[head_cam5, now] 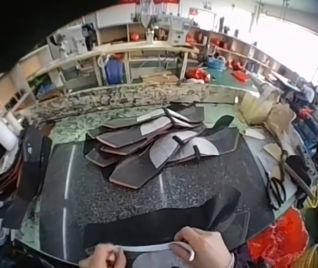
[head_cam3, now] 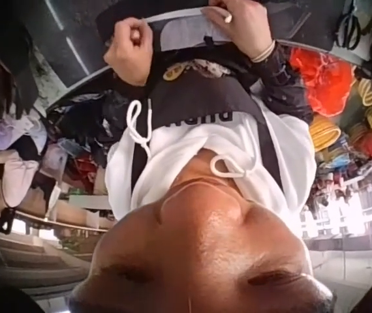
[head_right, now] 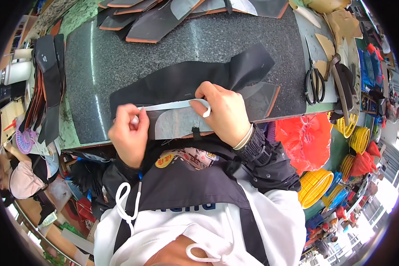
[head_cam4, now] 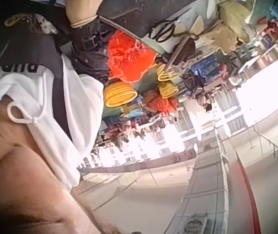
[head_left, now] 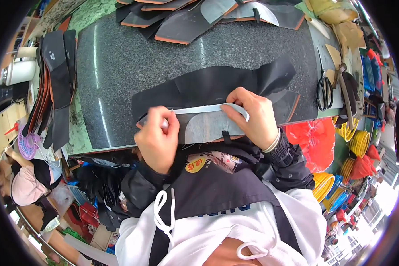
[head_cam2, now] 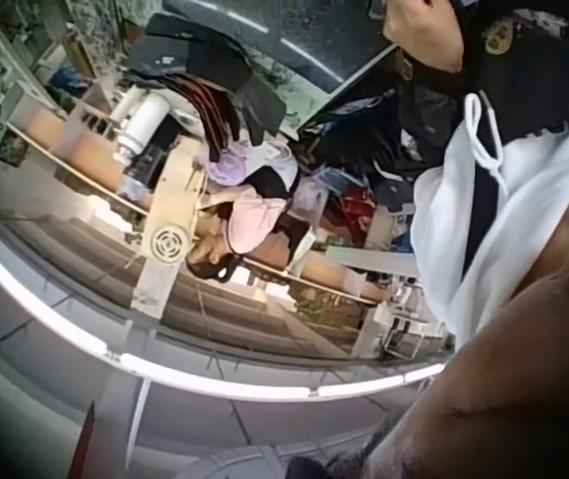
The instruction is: The person picks up a shoe component, applies a strip of material to it by hand, and presses the edges together before repeating the process with another piece.
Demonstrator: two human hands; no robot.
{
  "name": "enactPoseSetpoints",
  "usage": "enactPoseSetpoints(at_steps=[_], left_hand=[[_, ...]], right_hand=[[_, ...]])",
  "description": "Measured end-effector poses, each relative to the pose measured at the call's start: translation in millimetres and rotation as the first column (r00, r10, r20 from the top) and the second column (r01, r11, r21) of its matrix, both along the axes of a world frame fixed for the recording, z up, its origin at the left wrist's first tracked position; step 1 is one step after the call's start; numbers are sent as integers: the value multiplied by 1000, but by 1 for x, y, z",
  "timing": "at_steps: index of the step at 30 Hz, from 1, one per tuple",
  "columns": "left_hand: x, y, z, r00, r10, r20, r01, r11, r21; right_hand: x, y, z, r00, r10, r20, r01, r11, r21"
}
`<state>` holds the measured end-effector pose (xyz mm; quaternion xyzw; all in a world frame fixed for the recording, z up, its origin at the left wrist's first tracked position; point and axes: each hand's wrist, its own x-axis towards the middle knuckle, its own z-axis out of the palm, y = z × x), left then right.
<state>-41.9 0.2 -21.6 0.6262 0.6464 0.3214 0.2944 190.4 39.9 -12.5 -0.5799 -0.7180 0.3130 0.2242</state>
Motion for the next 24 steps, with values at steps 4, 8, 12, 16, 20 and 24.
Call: enactPoseSetpoints(at_steps=[4,8,12,16,20,24], left_hand=[[50,2,32,813,-301,-498,513,775,369],[54,1,14,617,-390,-683,663,726,184],[61,-2,12,516,-345,-784,678,724,127],[73,7,15,511,-327,-795,682,717,143],[76,8,16,421,-308,-853,708,700,97],[73,10,14,390,-317,-865,722,687,74]], right_hand=[[3,1,5,996,64,61,-61,997,-45],[31,-5,7,971,-45,-236,27,996,-79],[64,-20,5,896,-349,-273,300,931,-206],[61,-11,2,904,-359,-232,328,931,-161],[63,3,7,966,-257,-24,255,964,-79],[81,11,9,973,-213,-86,184,948,-260]])
